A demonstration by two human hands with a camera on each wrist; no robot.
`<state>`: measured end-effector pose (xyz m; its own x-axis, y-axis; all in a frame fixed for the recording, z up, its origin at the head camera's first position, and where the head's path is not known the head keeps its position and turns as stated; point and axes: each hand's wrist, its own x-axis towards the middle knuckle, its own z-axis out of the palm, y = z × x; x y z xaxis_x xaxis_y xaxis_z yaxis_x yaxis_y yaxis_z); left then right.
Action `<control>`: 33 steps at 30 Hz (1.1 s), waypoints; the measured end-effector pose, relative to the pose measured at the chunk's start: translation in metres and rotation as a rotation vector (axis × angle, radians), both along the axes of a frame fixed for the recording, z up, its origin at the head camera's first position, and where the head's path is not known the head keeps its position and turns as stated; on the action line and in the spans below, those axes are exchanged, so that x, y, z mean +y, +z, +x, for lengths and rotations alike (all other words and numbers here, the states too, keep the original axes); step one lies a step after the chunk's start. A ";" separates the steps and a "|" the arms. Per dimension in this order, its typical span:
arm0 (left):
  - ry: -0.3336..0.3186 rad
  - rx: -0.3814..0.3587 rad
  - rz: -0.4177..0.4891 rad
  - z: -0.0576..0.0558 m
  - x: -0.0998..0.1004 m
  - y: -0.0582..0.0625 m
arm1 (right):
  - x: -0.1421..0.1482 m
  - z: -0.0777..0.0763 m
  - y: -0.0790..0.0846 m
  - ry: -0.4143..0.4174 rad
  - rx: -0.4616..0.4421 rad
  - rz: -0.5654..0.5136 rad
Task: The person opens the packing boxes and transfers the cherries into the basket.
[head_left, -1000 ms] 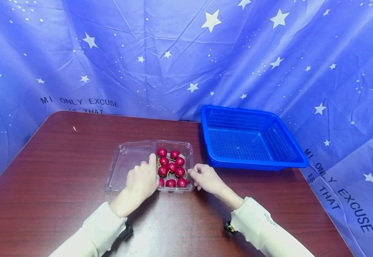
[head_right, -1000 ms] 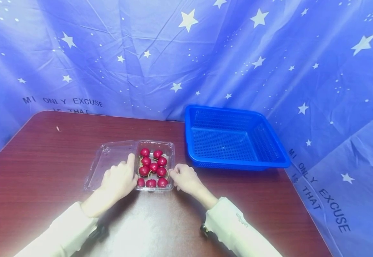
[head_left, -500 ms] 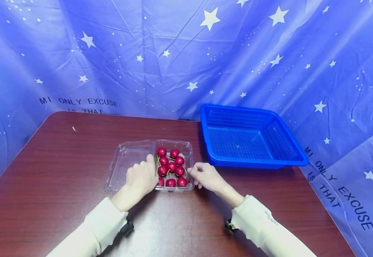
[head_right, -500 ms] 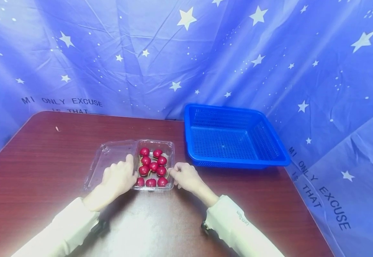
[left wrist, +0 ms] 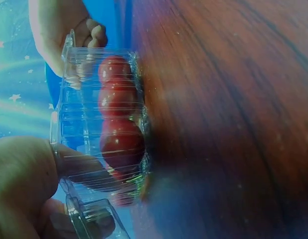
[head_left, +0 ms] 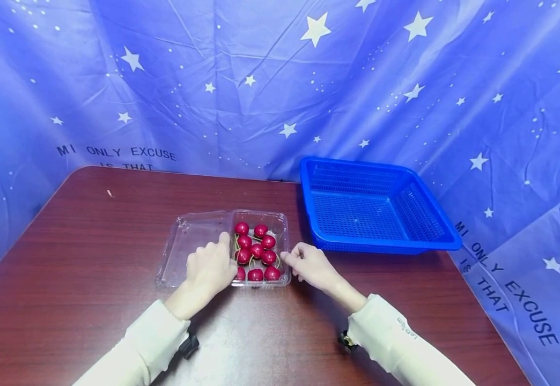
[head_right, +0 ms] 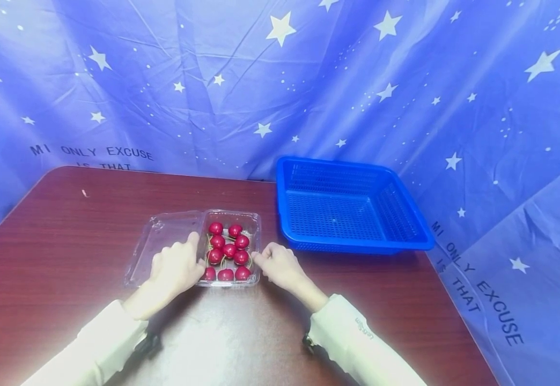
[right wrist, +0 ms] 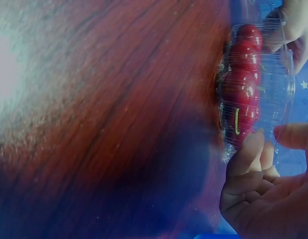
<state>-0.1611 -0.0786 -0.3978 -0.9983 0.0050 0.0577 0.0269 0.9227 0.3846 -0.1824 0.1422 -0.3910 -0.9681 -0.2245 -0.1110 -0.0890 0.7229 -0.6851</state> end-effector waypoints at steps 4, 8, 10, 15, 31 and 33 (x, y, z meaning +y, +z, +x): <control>0.006 0.007 0.013 0.001 0.000 0.000 | -0.001 0.000 0.000 -0.021 0.018 -0.022; 0.009 0.007 0.013 0.002 0.000 0.000 | -0.003 -0.002 0.000 -0.031 0.037 -0.034; 0.011 0.009 0.013 0.002 0.000 0.001 | -0.004 -0.002 0.001 -0.036 0.041 -0.035; 0.006 0.016 0.015 0.002 0.000 0.001 | -0.007 -0.003 0.004 -0.051 0.071 -0.012; 0.007 0.001 0.013 0.001 0.000 0.000 | -0.021 -0.008 0.019 0.096 0.280 0.097; 0.007 0.003 0.015 0.001 0.000 0.000 | -0.023 -0.010 0.024 0.123 0.287 0.106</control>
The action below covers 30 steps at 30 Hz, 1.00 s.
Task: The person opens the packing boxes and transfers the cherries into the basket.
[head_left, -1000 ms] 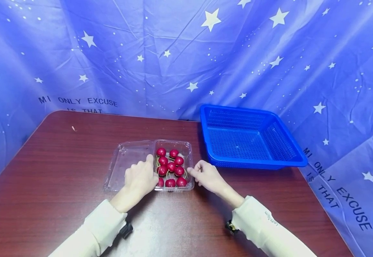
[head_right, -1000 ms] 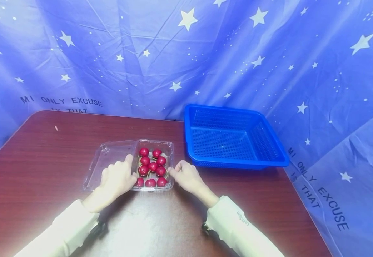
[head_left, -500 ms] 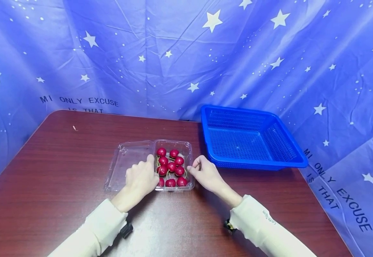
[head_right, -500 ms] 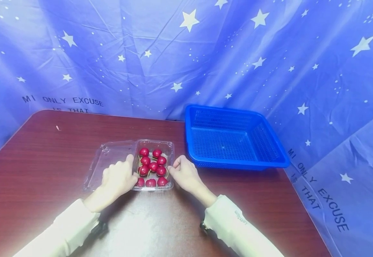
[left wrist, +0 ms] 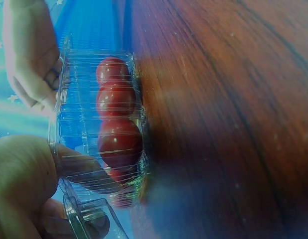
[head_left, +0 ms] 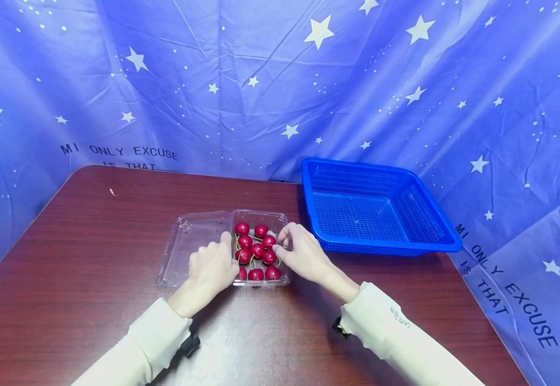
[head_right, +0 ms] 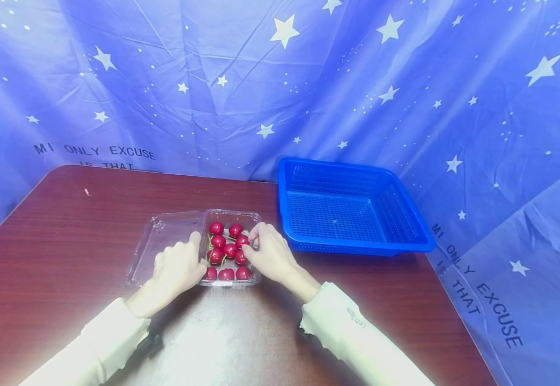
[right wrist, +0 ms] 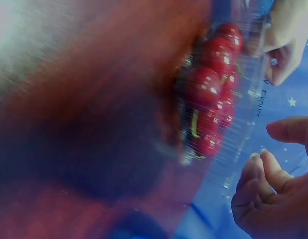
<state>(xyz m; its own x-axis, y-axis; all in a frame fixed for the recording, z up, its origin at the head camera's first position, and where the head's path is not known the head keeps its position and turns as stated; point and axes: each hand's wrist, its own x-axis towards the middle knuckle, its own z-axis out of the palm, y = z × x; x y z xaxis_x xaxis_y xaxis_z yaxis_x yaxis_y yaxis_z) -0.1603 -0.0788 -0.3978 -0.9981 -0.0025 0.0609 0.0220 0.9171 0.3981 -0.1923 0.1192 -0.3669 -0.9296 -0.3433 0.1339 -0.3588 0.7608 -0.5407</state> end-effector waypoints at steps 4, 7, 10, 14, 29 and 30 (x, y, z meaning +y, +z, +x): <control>0.001 0.002 -0.004 0.000 0.000 0.000 | -0.004 -0.004 0.010 0.046 0.016 0.035; 0.001 -0.002 -0.006 0.000 0.000 0.000 | -0.009 -0.007 0.017 0.076 0.022 0.064; 0.000 -0.006 -0.005 0.000 0.000 0.000 | -0.014 -0.011 0.022 0.108 0.026 0.092; 0.000 -0.001 -0.008 -0.001 0.001 -0.001 | -0.020 -0.016 0.025 0.156 0.028 0.131; -0.005 -0.025 -0.014 -0.002 0.001 0.001 | -0.020 -0.028 0.002 0.408 0.261 0.424; -0.006 -0.026 -0.014 -0.002 0.001 0.001 | -0.020 -0.028 0.001 0.417 0.272 0.439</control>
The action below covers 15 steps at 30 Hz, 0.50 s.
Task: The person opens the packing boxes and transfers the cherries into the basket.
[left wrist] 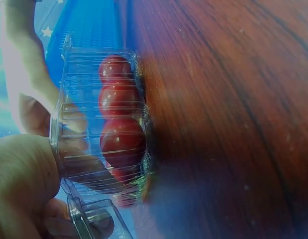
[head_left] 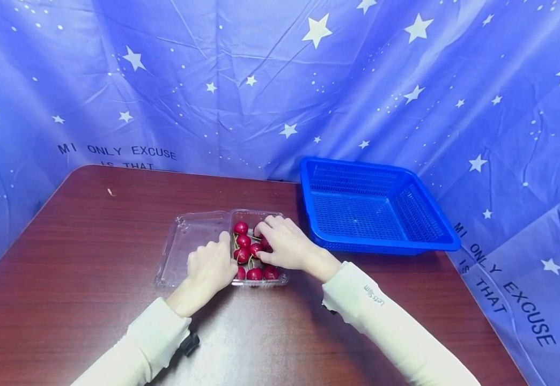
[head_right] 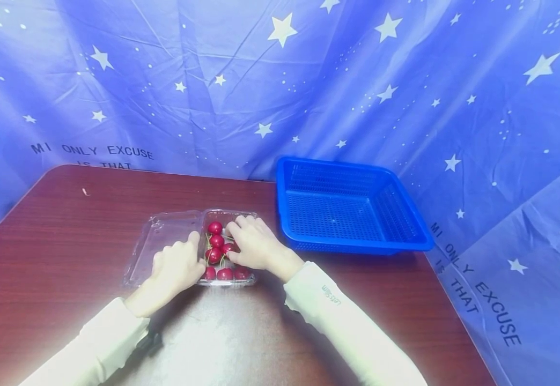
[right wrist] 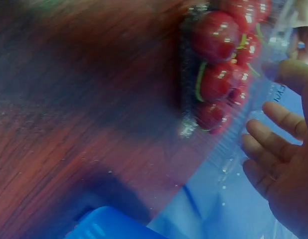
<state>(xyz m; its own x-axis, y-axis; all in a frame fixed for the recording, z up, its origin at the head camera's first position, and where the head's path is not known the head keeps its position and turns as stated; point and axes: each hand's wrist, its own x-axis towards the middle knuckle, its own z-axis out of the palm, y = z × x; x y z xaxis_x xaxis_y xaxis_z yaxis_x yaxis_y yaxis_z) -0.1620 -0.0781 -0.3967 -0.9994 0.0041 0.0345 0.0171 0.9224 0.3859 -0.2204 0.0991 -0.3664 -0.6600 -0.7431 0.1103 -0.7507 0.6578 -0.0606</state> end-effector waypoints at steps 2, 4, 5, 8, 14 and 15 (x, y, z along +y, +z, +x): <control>-0.001 0.000 -0.002 0.000 0.000 0.000 | 0.000 0.000 -0.003 0.012 0.014 0.020; -0.001 -0.001 -0.003 0.000 0.000 0.000 | 0.000 0.000 -0.006 0.017 0.021 0.034; -0.001 -0.002 -0.003 0.000 0.000 0.000 | -0.001 0.000 -0.007 0.019 0.022 0.042; -0.001 -0.006 0.000 0.000 0.000 0.001 | -0.002 0.002 -0.011 0.029 0.029 0.061; -0.002 -0.013 0.005 0.000 0.001 0.002 | -0.004 0.003 -0.020 0.055 0.069 0.098; -0.002 -0.013 0.005 0.000 0.000 0.002 | -0.005 0.003 -0.022 0.060 0.080 0.103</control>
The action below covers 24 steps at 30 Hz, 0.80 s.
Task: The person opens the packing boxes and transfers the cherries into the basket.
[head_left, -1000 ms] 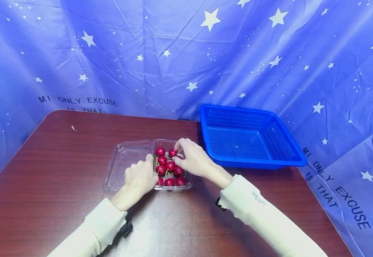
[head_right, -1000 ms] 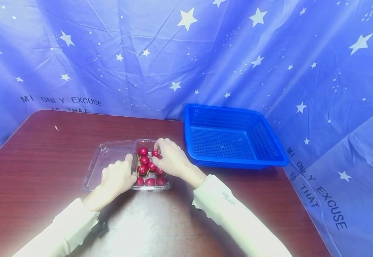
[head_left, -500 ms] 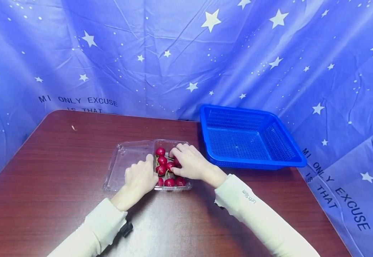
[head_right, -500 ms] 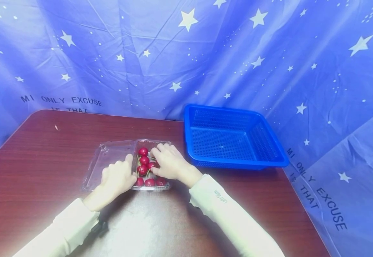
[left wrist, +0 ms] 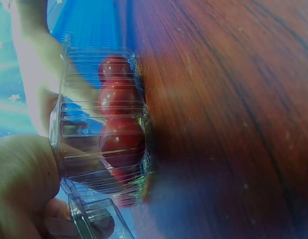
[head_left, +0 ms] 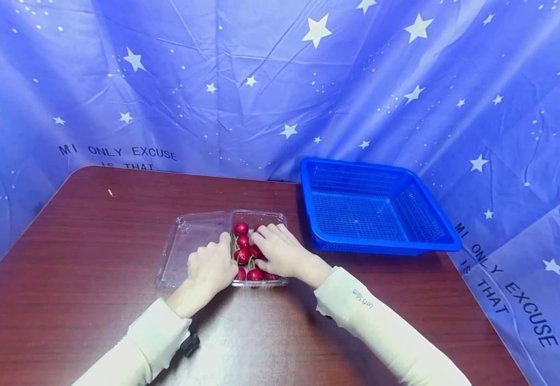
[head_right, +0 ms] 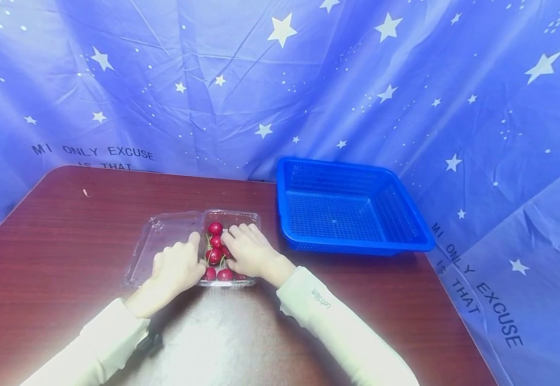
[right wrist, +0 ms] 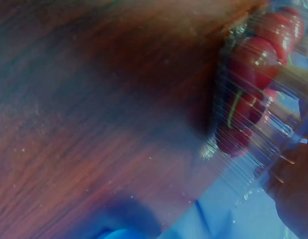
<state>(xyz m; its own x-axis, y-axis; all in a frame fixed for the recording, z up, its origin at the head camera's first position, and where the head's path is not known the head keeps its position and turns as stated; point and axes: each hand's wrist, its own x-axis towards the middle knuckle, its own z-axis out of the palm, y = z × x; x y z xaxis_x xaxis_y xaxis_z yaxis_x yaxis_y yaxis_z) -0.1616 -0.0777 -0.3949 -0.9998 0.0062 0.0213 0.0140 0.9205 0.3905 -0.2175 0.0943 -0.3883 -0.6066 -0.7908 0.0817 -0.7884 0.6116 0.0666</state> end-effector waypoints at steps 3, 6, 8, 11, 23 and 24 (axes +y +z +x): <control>-0.001 0.002 -0.001 0.000 0.001 0.000 | 0.000 0.000 -0.003 0.008 0.036 0.014; 0.002 0.003 -0.005 -0.001 0.001 -0.001 | 0.000 0.001 -0.005 0.020 0.057 0.008; 0.005 0.002 -0.005 -0.001 0.001 -0.002 | 0.000 0.001 -0.006 0.030 0.062 0.002; 0.006 -0.001 -0.004 -0.001 0.001 -0.002 | 0.000 0.001 -0.007 0.037 0.053 -0.005; 0.005 0.001 0.000 0.000 0.002 -0.001 | -0.003 0.003 -0.008 0.034 0.066 0.070; 0.006 0.001 -0.002 0.000 0.002 -0.001 | -0.003 0.003 -0.008 0.038 0.073 0.069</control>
